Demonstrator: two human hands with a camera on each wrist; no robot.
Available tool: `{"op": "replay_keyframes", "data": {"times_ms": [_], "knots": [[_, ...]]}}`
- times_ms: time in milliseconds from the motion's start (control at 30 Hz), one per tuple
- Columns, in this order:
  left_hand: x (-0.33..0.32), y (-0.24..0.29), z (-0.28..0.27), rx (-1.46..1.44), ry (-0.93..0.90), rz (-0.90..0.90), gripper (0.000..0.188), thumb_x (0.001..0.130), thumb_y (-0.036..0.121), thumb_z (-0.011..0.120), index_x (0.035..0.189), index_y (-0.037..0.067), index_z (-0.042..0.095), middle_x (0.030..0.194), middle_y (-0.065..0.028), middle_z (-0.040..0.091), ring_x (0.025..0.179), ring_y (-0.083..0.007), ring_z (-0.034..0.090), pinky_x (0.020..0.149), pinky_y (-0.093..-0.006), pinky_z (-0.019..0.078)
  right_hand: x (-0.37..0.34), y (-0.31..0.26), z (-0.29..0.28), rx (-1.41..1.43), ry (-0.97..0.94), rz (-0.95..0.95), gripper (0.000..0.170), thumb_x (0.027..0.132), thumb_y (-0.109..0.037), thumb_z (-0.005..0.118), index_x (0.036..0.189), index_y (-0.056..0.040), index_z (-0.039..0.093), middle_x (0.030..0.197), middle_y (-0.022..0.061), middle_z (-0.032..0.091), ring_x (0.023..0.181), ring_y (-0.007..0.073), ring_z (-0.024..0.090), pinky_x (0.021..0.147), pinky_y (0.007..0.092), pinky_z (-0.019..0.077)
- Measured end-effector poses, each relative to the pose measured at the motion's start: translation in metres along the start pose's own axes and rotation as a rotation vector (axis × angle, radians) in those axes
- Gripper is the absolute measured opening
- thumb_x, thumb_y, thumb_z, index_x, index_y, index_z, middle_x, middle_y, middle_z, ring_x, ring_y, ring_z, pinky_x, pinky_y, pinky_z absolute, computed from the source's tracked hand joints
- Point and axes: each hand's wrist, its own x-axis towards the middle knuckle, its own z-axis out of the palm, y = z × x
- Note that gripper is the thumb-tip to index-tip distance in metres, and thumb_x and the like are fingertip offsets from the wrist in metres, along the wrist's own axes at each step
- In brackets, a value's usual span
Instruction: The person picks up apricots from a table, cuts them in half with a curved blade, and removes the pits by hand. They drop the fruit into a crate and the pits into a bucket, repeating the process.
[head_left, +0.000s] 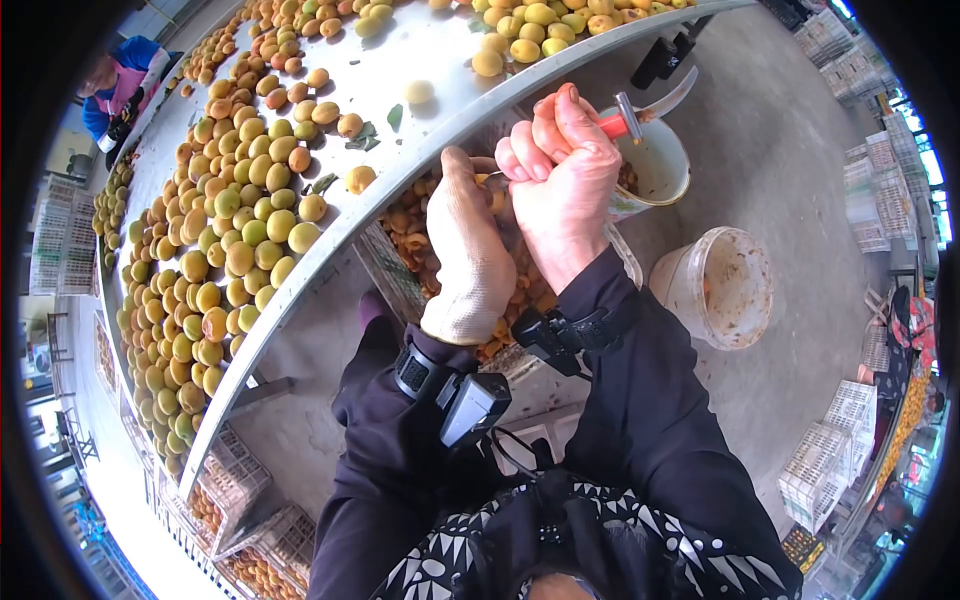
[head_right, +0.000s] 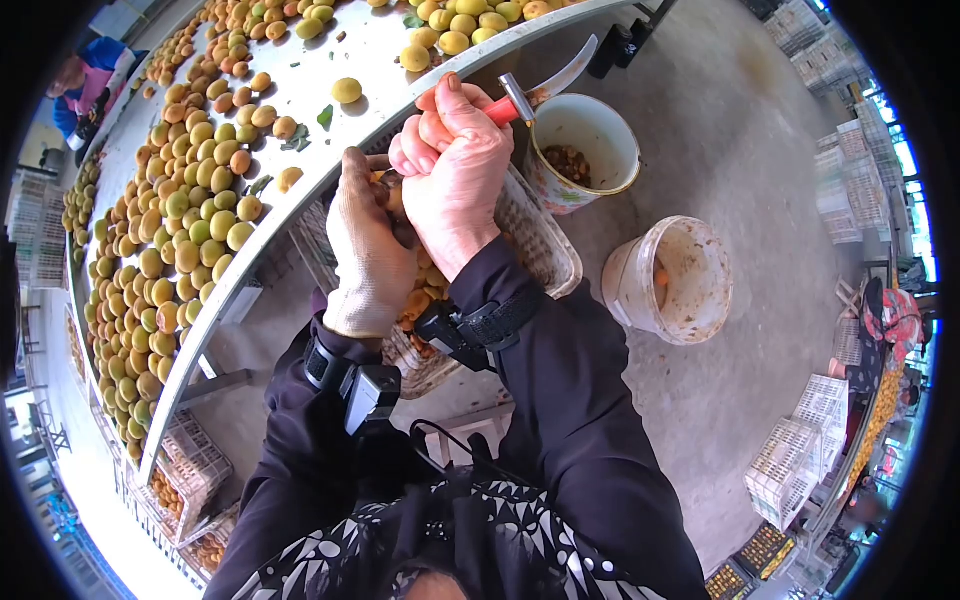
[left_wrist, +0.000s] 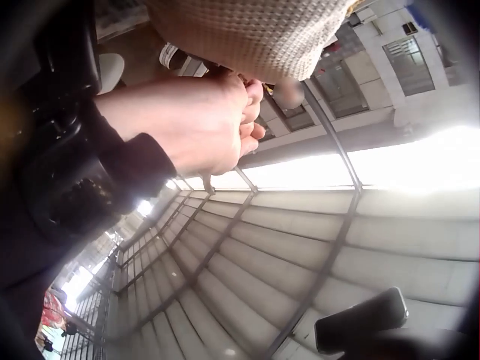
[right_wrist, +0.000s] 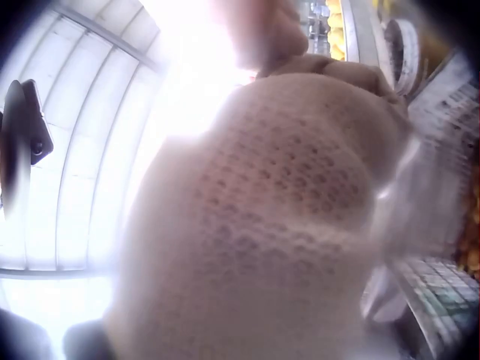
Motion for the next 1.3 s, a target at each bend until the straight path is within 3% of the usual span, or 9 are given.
{"op": "replay_keyframes", "data": {"times_ms": [300,500,667,800,867,900,1100,1200,1300], "knots": [[0.004,0.001,-0.005,-0.206,0.021,-0.196,0.040,0.097,0.044,0.051,0.088,0.007,0.063,0.073,-0.0005,0.051,0.059,-0.0106,0.050,0.046,-0.0261,0.0402,-0.002,0.000,-0.002,-0.011,-0.016,0.025,0.031,0.098,-0.025,0.056,0.074,-0.0067,0.050,0.050,-0.0062,0.026,0.040,0.0086,0.026,0.044,0.0277,0.0264],[0.000,0.002,-0.020,-0.277,-0.222,-0.248,0.029,0.099,0.021,0.054,0.122,0.004,0.050,0.091,-0.0007,0.058,0.074,-0.0066,0.058,0.057,-0.0191,0.0470,-0.006,-0.003,-0.001,-0.007,-0.051,0.075,0.035,0.097,-0.028,0.057,0.069,-0.0118,0.045,0.051,-0.0059,0.025,0.041,0.0086,0.026,0.046,0.0282,0.0270],[0.002,0.003,-0.029,0.118,-0.416,-0.054,0.107,0.065,-0.030,0.061,0.153,0.004,0.012,0.112,-0.0049,0.055,0.089,-0.0092,0.058,0.071,-0.0218,0.0523,-0.005,-0.002,0.000,-0.008,-0.003,0.091,0.040,0.096,-0.031,0.058,0.064,-0.0152,0.038,0.053,-0.0062,0.023,0.041,0.0093,0.026,0.047,0.0277,0.0267],[0.011,0.002,-0.032,-0.173,-0.528,-0.069,0.067,0.083,-0.007,0.067,0.141,0.000,0.036,0.096,-0.0032,0.057,0.078,-0.0081,0.057,0.064,-0.0195,0.0498,0.005,-0.010,-0.002,0.100,-0.057,0.091,0.034,0.095,-0.028,0.059,0.069,-0.0153,0.042,0.054,-0.0068,0.027,0.044,0.0091,0.030,0.049,0.0274,0.0293],[0.014,0.019,-0.025,-0.239,-0.324,-0.239,0.032,0.099,0.027,0.057,0.116,0.000,0.054,0.074,-0.0006,0.054,0.062,-0.0077,0.051,0.052,-0.0175,0.0416,0.010,-0.022,-0.001,0.067,-0.153,0.045,0.021,0.094,-0.023,0.060,0.078,-0.0108,0.055,0.055,-0.0070,0.030,0.045,0.0093,0.033,0.049,0.0275,0.0301],[0.010,0.023,-0.017,-0.114,-0.302,-0.055,0.050,0.102,0.049,0.041,0.094,0.004,0.058,0.060,0.0012,0.045,0.051,-0.0075,0.043,0.045,-0.0180,0.0315,0.010,-0.031,-0.001,-0.037,-0.243,0.056,0.018,0.093,-0.022,0.060,0.085,-0.0064,0.060,0.056,-0.0063,0.034,0.046,0.0087,0.034,0.049,0.0261,0.0308],[0.010,0.034,-0.030,0.096,-0.254,0.174,0.049,0.102,0.046,0.045,0.102,0.001,0.062,0.085,-0.0051,0.064,0.075,-0.0128,0.060,0.068,-0.0242,0.0495,-0.023,-0.036,0.001,-1.203,-0.530,0.115,0.028,0.077,0.003,0.068,0.104,-0.0033,0.068,0.076,-0.0025,0.059,0.067,0.0041,0.054,0.060,0.0202,0.0445],[0.010,0.025,-0.036,0.120,-0.373,0.057,0.049,0.103,0.045,0.042,0.102,0.000,0.062,0.089,-0.0054,0.065,0.079,-0.0115,0.061,0.073,-0.0259,0.0505,-0.035,-0.019,-0.015,-1.485,-0.790,-0.513,0.034,0.071,-0.003,0.074,0.103,-0.0046,0.063,0.086,0.0104,0.061,0.071,0.0266,0.064,0.063,0.0330,0.0526],[0.002,0.021,-0.039,0.437,-0.384,0.177,0.047,0.104,0.042,0.043,0.102,0.000,0.064,0.086,-0.0035,0.065,0.076,-0.0101,0.058,0.070,-0.0257,0.0490,-0.042,-0.019,-0.030,-1.610,-0.873,-0.599,0.032,0.066,-0.003,0.076,0.092,-0.0047,0.057,0.079,0.0077,0.057,0.069,0.0264,0.063,0.059,0.0350,0.0516]]}}
